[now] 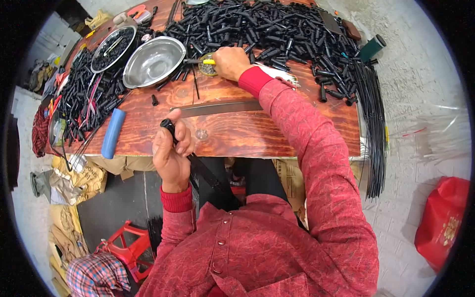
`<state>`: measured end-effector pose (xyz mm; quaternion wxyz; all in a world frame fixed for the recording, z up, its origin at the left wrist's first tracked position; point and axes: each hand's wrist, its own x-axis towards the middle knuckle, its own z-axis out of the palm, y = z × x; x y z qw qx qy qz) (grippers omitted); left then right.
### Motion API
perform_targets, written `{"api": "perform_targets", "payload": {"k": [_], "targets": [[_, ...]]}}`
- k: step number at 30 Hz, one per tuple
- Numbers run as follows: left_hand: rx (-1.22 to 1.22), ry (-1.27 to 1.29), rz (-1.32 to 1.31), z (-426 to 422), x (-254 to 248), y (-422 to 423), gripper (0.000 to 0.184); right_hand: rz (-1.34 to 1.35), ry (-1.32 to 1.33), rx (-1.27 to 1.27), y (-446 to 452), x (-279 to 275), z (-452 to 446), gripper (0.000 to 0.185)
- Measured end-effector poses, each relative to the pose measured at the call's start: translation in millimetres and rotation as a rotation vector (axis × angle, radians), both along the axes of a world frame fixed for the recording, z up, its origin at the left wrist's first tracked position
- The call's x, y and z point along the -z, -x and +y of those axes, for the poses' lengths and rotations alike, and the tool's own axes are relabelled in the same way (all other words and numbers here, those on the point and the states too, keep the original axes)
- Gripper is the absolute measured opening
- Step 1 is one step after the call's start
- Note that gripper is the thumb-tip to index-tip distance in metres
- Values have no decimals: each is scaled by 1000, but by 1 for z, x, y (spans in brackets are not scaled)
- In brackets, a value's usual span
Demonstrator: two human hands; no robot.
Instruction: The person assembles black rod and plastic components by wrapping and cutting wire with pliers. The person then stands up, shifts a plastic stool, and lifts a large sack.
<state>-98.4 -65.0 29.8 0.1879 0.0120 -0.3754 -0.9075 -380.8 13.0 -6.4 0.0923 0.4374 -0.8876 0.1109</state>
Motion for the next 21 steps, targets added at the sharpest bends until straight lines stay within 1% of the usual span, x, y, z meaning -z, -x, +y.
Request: {"api": "perform_targets", "payload": {"k": [2, 3, 6, 12, 21], "targets": [[9, -12, 8, -2, 2, 1, 49, 14, 15, -16, 3, 2, -2, 22], [11, -16, 10, -2, 2, 1, 49, 18, -44, 7, 4, 1, -4, 23], [10, -24, 17, -3, 4, 1, 49, -17, -31, 9, 2, -2, -4, 26], [16, -25, 26, -3, 4, 4, 49, -106, 47, 28, -6, -10, -2, 33], [11, -32, 18, 0, 3, 6, 49, -321, 165, 114, -3, -20, 1, 36]]}}
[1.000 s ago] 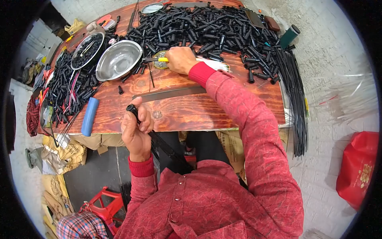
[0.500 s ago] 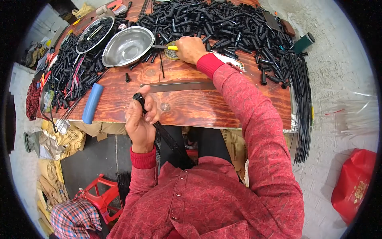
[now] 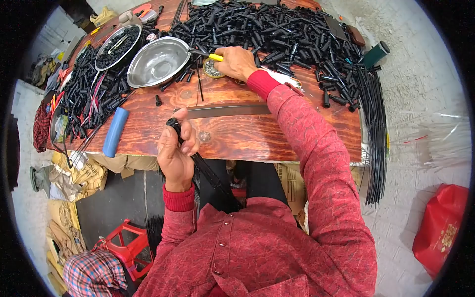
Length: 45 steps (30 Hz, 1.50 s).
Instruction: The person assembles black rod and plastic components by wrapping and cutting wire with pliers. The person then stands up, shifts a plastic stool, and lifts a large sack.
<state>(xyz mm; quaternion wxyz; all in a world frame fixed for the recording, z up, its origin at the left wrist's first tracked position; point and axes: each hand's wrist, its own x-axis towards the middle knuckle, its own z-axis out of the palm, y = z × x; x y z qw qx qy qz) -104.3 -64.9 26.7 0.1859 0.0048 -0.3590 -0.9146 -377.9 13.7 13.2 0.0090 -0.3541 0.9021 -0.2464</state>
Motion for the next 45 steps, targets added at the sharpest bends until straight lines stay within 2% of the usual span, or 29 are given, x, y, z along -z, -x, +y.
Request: {"api": "perform_targets", "payload": {"k": [3, 4, 7, 8, 11, 15, 19, 27, 31, 32, 34, 36, 39, 45], "targets": [[-2, -5, -2, 3, -2, 1, 48, -93, 81, 71, 4, 4, 0, 40], [-3, -4, -3, 3, -3, 0, 48, -175, 194, 80, 4, 6, 0, 34], [5, -7, 5, 5, -5, -1, 45, -718, 382, 80, 0, -5, 11, 23], [6, -4, 4, 6, -6, -1, 45, -809, 511, 64, -6, -6, 14, 16], [11, 7, 4, 12, -10, -2, 46, -1306, 857, -136, -28, -18, 32, 18], [28, 50, -1, 25, -17, -4, 47, -1816, 1023, -289, -61, -30, 58, 16], [34, 98, 0, 39, -27, -10, 45, -1932, 1070, -331, -96, -47, 80, 13], [-48, 251, -45, 62, -48, -26, 32, -933, 817, -341, -169, -94, 117, 23], [-37, 267, -81, 69, -57, -32, 21, -605, 766, -321, -199, -110, 133, 23], [-42, 278, -99, 72, -60, -34, 19, -319, 729, -377, -197, -102, 134, 24], [-50, 298, -136, 79, -67, -37, 16, 71, 629, -422, -204, -115, 142, 17], [22, 245, -93, 74, -57, -40, 16, 358, 557, -448, -208, -120, 149, 18], [69, 187, -103, 72, -53, -43, 23, 522, 575, -482, -215, -129, 153, 22], [222, 129, -78, 71, -56, -47, 24, 481, 531, -515, -223, -142, 170, 25]]}}
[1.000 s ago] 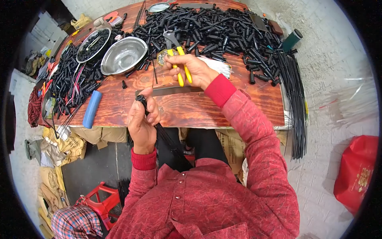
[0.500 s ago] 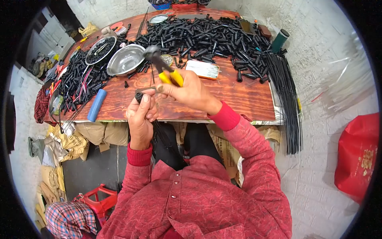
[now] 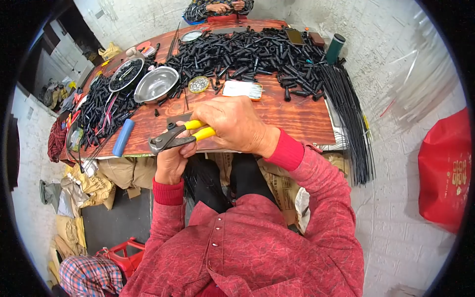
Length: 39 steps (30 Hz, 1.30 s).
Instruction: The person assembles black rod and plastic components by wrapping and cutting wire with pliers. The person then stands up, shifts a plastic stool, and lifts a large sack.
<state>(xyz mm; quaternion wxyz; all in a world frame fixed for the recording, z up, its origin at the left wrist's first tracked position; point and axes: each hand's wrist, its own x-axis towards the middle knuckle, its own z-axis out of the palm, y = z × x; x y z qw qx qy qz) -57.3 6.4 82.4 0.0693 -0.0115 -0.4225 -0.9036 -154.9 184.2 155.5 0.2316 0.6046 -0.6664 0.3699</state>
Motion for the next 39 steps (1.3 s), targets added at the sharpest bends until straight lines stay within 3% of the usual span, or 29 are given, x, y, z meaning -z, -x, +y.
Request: {"api": "perform_targets", "payload": {"k": [6, 16, 19, 22, 26, 35, 39], "targets": [[34, 18, -5, 2, 1, 3, 24, -115, -29, -37, 11, 14, 5, 37], [-8, 56, -4, 0, -2, 11, 24, -275, 48, -29, 10, 33, -6, 26], [-7, 70, -10, 2, -6, 12, 17, -598, 34, -63, 5, 35, -8, 19], [-24, 85, -4, 3, -7, 14, 17, -996, 162, -267, 2, 39, -16, 17], [-49, 85, 2, 2, -5, 14, 16, -1177, 90, -264, 3, 40, -14, 22], [-98, 105, 14, 0, -1, 14, 12, -749, 108, -98, 6, 38, -19, 29], [-115, 97, 61, 4, 2, 14, 15, -930, 70, -70, 4, 40, -20, 23]]}}
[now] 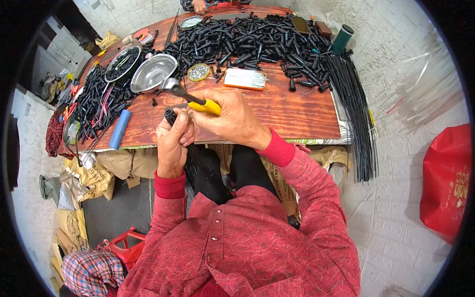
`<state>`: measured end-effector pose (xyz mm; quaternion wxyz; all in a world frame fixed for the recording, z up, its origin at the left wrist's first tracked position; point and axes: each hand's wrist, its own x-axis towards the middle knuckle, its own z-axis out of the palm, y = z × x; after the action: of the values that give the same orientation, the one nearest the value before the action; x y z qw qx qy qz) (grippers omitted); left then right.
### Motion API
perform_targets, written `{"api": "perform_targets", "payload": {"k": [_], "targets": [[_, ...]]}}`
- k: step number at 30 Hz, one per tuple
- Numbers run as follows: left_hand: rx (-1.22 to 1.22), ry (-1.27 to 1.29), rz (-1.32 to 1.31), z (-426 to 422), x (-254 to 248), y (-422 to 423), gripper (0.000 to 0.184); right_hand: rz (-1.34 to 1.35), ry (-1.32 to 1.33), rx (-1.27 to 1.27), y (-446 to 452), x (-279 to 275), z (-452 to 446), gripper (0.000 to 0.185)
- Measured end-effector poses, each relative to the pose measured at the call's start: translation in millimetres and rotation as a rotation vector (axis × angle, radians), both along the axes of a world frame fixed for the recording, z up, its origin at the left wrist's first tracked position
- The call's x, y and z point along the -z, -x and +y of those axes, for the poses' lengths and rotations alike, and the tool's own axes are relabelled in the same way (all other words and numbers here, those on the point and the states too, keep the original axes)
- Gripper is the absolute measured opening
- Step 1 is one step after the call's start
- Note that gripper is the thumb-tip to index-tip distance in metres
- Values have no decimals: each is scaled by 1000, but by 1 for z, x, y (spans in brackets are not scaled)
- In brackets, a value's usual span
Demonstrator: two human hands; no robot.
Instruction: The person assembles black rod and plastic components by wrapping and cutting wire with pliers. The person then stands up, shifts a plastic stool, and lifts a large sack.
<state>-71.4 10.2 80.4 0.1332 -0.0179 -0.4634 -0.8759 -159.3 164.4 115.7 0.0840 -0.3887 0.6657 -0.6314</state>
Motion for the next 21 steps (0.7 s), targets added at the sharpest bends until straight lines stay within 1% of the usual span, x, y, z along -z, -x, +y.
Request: {"api": "perform_targets", "payload": {"k": [2, 4, 5, 6, 7, 13, 16, 21], "targets": [[-6, -21, 39, 4, -1, 0, 21, -133, 3, 19, -3, 7, -5, 17], [-15, -67, 74, 9, -7, -1, 30, -265, 117, -19, -8, 7, -11, 12], [-8, -69, 88, 10, -7, -2, 34, -332, 174, -38, -12, 6, -13, 11], [0, -69, 102, 11, -7, -2, 37, -405, 227, -87, -19, -6, -13, 13], [7, -70, 117, 12, -8, -2, 41, -422, 225, -89, -19, -5, -14, 13], [2, 26, 98, 10, -5, -3, 45, -439, 194, -75, -21, -4, -15, 16], [-22, -33, 85, 14, -10, -5, 42, -432, 188, -70, -21, -5, -14, 16], [-16, -49, 97, 13, -7, -4, 42, -442, 197, -76, -21, -3, -15, 17]]}}
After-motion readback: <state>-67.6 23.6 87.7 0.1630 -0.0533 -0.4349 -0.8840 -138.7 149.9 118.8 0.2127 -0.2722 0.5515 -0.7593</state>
